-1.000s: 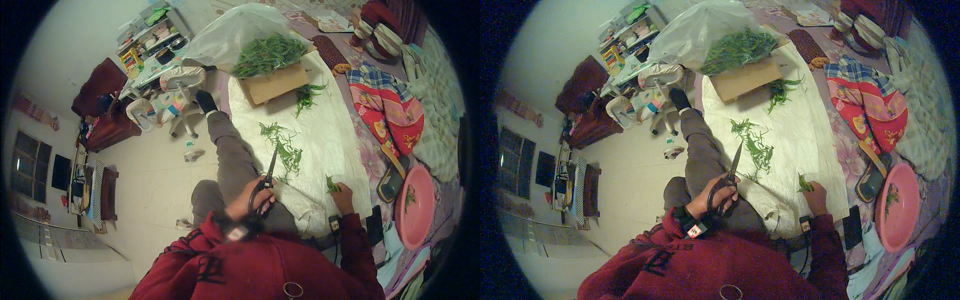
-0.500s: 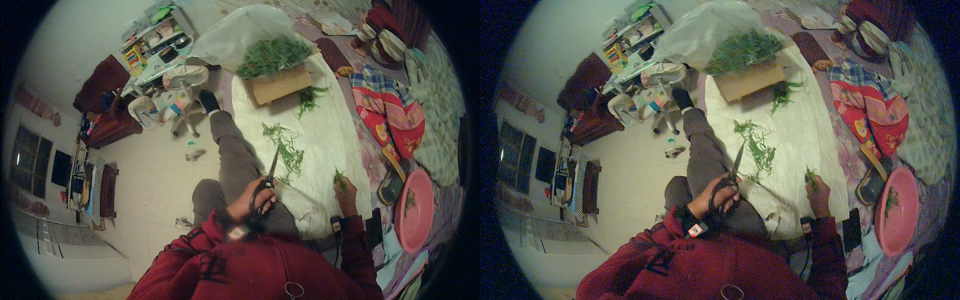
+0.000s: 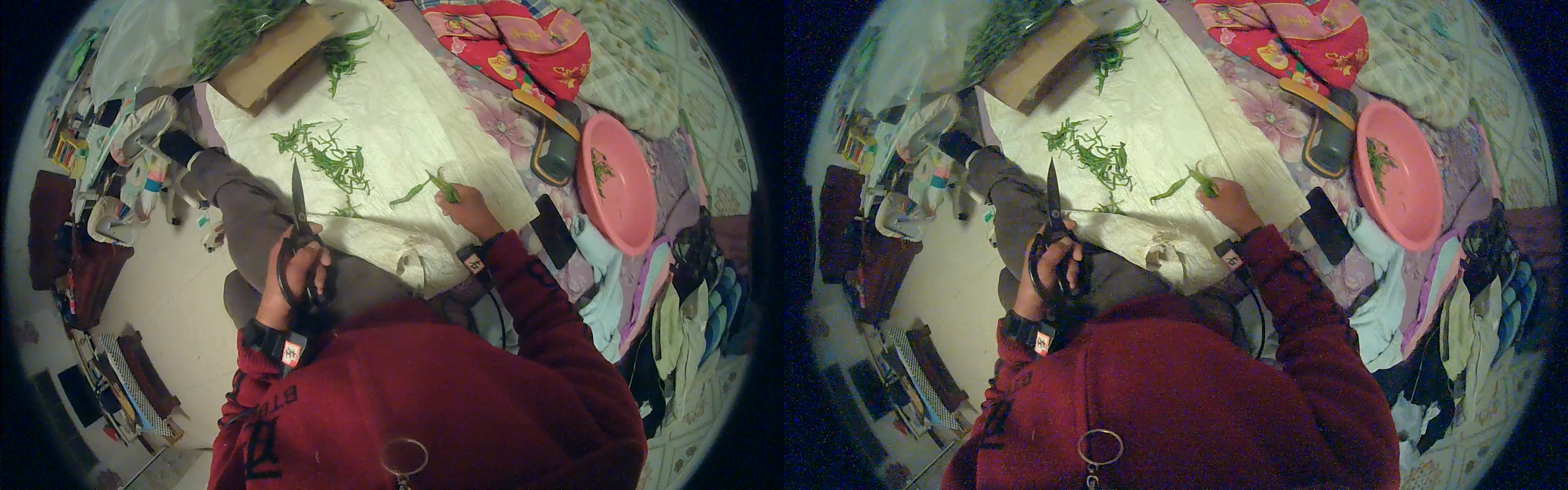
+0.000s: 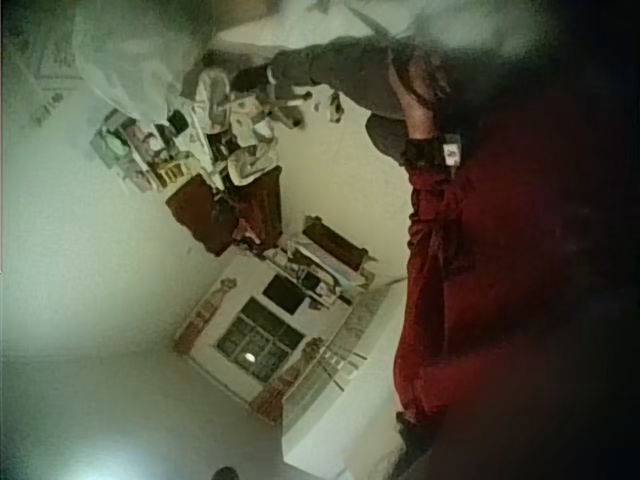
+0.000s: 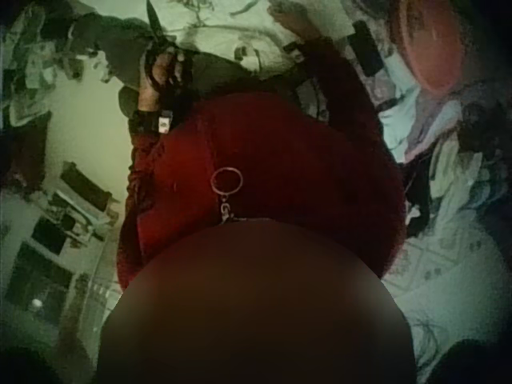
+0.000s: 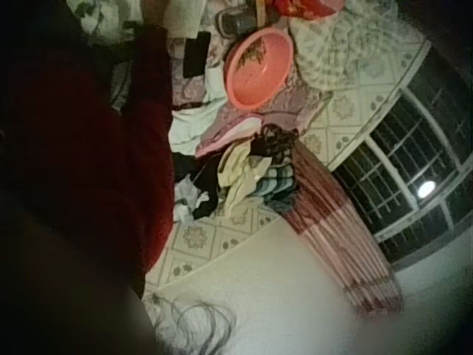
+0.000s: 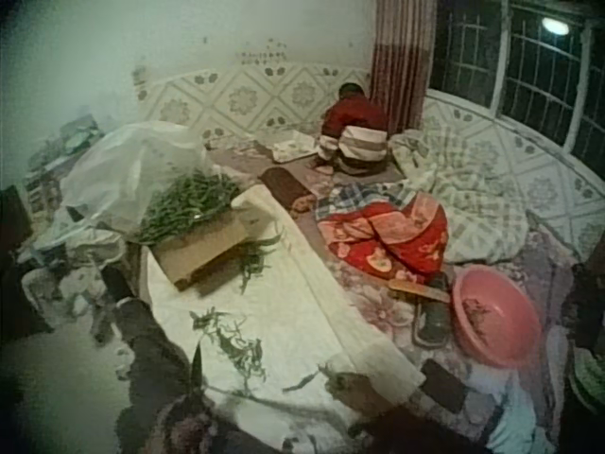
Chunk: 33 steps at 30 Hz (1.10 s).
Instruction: The person sits on the floor and uses scissors to trim the ends of green vegetables, placing the trimmed pieces into a pink basin. They occasionally pause to handle a phone and a plastic bag before resuming trimming.
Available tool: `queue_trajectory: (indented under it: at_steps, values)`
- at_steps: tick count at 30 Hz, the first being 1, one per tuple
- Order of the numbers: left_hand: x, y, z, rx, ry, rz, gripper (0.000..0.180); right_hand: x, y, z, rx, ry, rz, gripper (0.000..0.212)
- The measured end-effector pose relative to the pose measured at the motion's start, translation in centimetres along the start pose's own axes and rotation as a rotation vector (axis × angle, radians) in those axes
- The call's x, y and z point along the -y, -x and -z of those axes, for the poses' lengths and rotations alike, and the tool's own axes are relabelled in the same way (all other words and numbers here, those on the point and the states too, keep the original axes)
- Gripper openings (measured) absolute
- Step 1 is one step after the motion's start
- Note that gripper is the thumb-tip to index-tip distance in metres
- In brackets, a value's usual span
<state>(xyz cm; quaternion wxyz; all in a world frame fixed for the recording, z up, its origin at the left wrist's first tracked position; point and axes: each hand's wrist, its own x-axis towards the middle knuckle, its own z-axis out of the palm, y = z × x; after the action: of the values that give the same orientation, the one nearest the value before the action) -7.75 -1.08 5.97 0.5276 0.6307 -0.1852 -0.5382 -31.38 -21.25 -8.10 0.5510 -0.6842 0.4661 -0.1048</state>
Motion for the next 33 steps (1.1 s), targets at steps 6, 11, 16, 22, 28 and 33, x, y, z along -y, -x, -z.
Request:
queue_trajectory:
  at_steps: [6, 11, 16, 22, 28, 33]
  values:
    - [1.0, -0.2, 1.0, 0.075, 0.064, 0.031, 0.029, 1.2, -3.3, -3.0, -0.058, 0.423, 0.268, 0.04]
    - [0.8, 0.2, 1.1, 0.071, 0.026, 0.006, 0.027, 2.9, -5.1, -4.0, -0.026, 0.365, 0.2, 0.04]
    - [1.4, -0.3, 1.4, 0.101, 0.083, -0.014, 0.031, 2.0, -5.7, -5.0, -0.119, 0.412, 0.312, 0.03]
    - [1.9, -0.5, 1.7, 0.126, 0.072, -0.04, 0.031, 2.6, -4.6, -4.1, 0.01, -0.023, 0.161, 0.018]
    - [2.0, -0.7, 1.5, 0.092, 0.06, 0.007, 0.029, 4.7, -1.7, -2.5, 0.16, -0.293, -0.052, 0.015]
    - [1.6, -0.9, 1.5, 0.116, 0.048, -0.021, 0.028, 6.1, -1.0, -0.5, 0.269, -0.231, 0.021, 0.018]
